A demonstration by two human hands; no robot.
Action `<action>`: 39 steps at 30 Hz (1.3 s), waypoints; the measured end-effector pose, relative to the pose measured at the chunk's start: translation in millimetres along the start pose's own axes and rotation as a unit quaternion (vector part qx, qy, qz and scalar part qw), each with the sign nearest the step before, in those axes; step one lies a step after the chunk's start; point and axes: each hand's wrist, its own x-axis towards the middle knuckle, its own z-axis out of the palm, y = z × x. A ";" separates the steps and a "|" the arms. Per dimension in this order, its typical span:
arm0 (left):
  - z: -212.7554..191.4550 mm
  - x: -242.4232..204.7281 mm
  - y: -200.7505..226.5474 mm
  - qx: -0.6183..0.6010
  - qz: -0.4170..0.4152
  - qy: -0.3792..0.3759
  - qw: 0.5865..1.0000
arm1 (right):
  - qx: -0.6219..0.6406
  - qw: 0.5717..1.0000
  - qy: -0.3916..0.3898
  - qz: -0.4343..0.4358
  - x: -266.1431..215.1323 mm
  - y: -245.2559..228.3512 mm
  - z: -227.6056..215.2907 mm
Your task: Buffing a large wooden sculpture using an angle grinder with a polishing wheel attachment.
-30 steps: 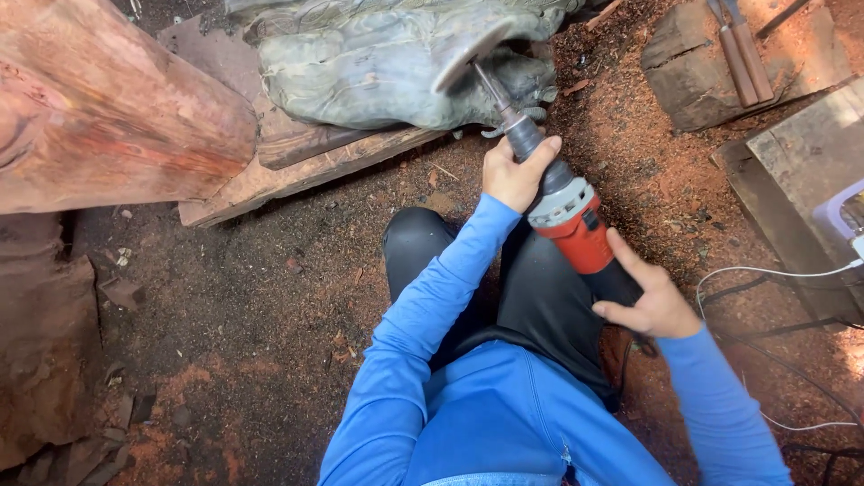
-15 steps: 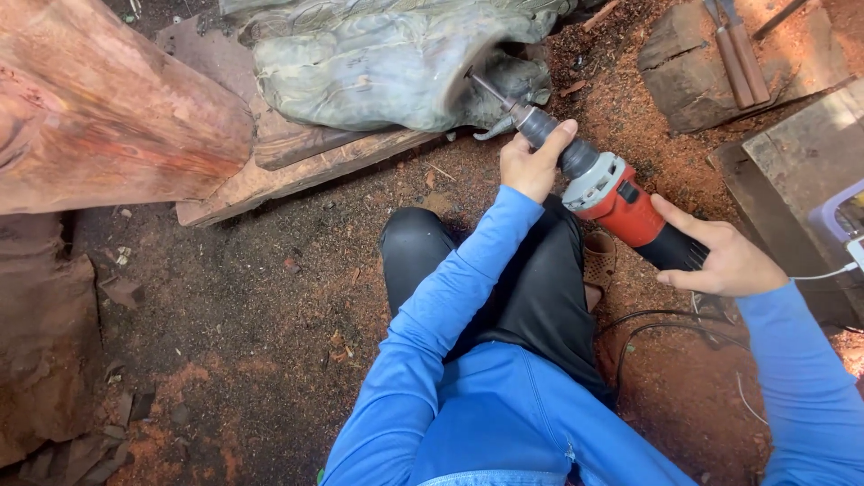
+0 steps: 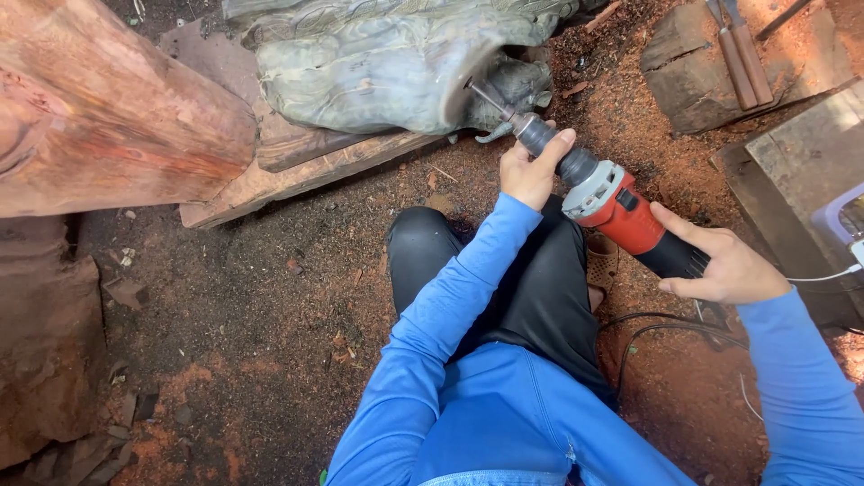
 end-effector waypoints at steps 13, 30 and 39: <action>-6.6 -10.1 -4.2 0.013 0.013 -0.012 1.000 | -0.002 0.999 0.004 0.043 -15.3 -13.5 14.3; -50.8 -32.0 -26.0 0.134 0.011 -0.001 0.991 | 0.124 0.988 0.095 -0.019 -50.5 -54.3 120.9; -54.1 -19.3 -52.6 0.144 -0.016 -0.022 0.989 | 0.102 0.989 0.104 -0.006 -55.7 -72.1 122.8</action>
